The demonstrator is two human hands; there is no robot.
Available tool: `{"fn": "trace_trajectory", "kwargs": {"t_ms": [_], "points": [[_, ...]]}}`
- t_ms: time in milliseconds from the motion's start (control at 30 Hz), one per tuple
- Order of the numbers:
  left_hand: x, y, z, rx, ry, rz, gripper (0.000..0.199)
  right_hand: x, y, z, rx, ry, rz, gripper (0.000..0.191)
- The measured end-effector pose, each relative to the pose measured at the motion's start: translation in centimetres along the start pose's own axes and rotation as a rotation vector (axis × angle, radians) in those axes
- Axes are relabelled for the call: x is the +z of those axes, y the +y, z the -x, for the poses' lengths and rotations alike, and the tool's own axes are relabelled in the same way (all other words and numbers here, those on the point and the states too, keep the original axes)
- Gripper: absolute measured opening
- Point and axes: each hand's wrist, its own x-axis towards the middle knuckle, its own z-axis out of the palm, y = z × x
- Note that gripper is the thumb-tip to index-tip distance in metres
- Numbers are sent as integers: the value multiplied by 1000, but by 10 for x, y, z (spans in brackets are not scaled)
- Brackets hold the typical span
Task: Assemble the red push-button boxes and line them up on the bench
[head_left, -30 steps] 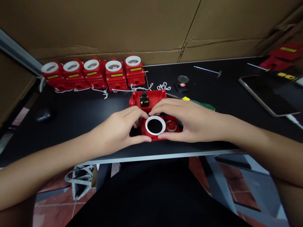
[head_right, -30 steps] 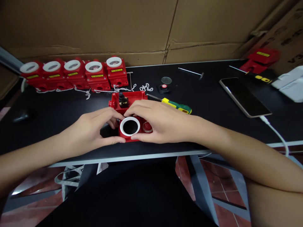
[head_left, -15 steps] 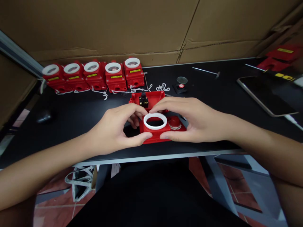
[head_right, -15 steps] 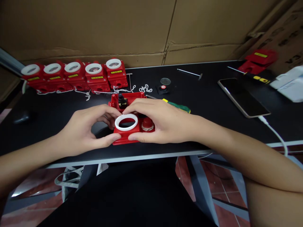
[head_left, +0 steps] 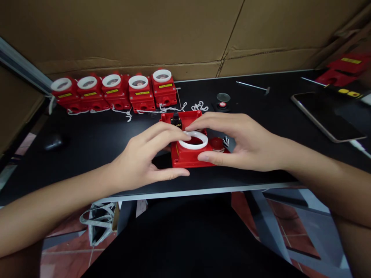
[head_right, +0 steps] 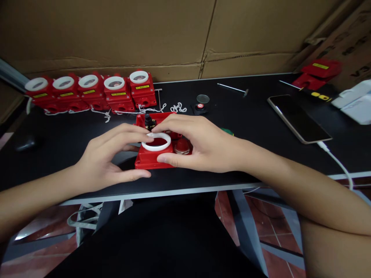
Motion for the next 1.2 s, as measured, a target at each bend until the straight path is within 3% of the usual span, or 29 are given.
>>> {"fn": "trace_trajectory", "kwargs": {"t_ms": [133, 333, 600, 700, 800, 867, 933, 1033, 1200], "points": [[0, -1, 2, 119, 26, -54, 52, -2, -2, -1, 6, 12, 13, 51], [1, 4, 2, 66, 36, 19, 51, -2, -3, 0, 2, 17, 2, 52], [-5, 5, 1, 78, -9, -47, 41, 0, -4, 0, 15, 20, -13, 53], [-5, 8, 1, -77, 4, 158, 52, 1, -6, -1, -13, 44, 7, 53], [-1, 14, 0, -349, 26, 543, 65, 5, -9, 0, -51, 53, 48, 54], [4, 16, -2, -557, -27, 703, 55, 9, -11, 0, -83, 68, 83, 53], [10, 16, -3, -693, -123, 892, 58, 16, -11, 1, -110, 84, 99, 51], [18, 13, -5, -796, -127, 1086, 62, 25, -10, 1, -140, 102, 114, 51], [21, 12, -5, -892, -126, 1231, 63, 31, -5, 1, -162, 139, 115, 53]]}}
